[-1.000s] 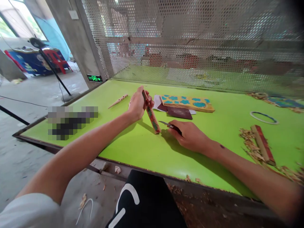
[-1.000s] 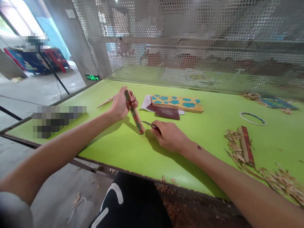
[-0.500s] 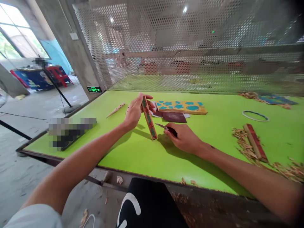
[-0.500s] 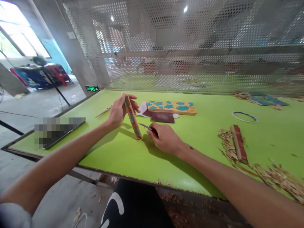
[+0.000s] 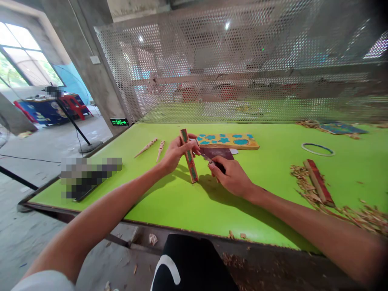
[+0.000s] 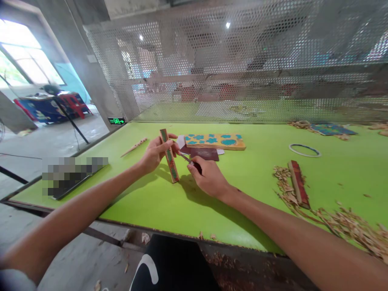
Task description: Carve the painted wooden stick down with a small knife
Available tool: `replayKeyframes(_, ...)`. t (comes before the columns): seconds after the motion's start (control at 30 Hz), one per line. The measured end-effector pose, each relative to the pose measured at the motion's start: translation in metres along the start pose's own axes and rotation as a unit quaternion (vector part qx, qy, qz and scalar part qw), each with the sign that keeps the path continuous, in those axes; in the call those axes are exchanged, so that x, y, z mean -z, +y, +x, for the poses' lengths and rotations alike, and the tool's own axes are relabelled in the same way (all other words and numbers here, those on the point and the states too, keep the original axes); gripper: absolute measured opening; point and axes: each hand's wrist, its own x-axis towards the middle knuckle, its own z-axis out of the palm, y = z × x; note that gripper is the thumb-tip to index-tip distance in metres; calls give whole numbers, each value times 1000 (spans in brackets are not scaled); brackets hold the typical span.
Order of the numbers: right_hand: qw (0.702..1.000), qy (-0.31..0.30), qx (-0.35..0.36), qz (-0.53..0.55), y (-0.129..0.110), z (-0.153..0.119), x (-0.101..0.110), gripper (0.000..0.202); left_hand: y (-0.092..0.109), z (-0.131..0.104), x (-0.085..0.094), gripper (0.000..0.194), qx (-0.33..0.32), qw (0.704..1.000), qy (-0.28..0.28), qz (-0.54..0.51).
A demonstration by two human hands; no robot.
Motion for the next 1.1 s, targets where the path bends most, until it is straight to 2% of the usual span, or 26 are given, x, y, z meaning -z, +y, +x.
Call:
replayKeyframes(0.13, 1000, 17, 7, 20, 0, 0, 0, 28, -2, -6, -8, 55, 28, 999, -32, 16)
replayKeyframes(0.3, 999, 20, 24, 25, -1, 0, -2, 28, -4, -12, -21, 57, 44, 997, -65, -12)
replayKeyframes(0.57, 999, 19, 32, 20, -2, 0, -4, 25, -8, -11, -24, 54, 25, 999, -33, 3)
replayKeyframes(1.1, 999, 19, 33, 21, -3, -1, -2, 27, -7, -13, -24, 51, 29, 999, -23, 27)
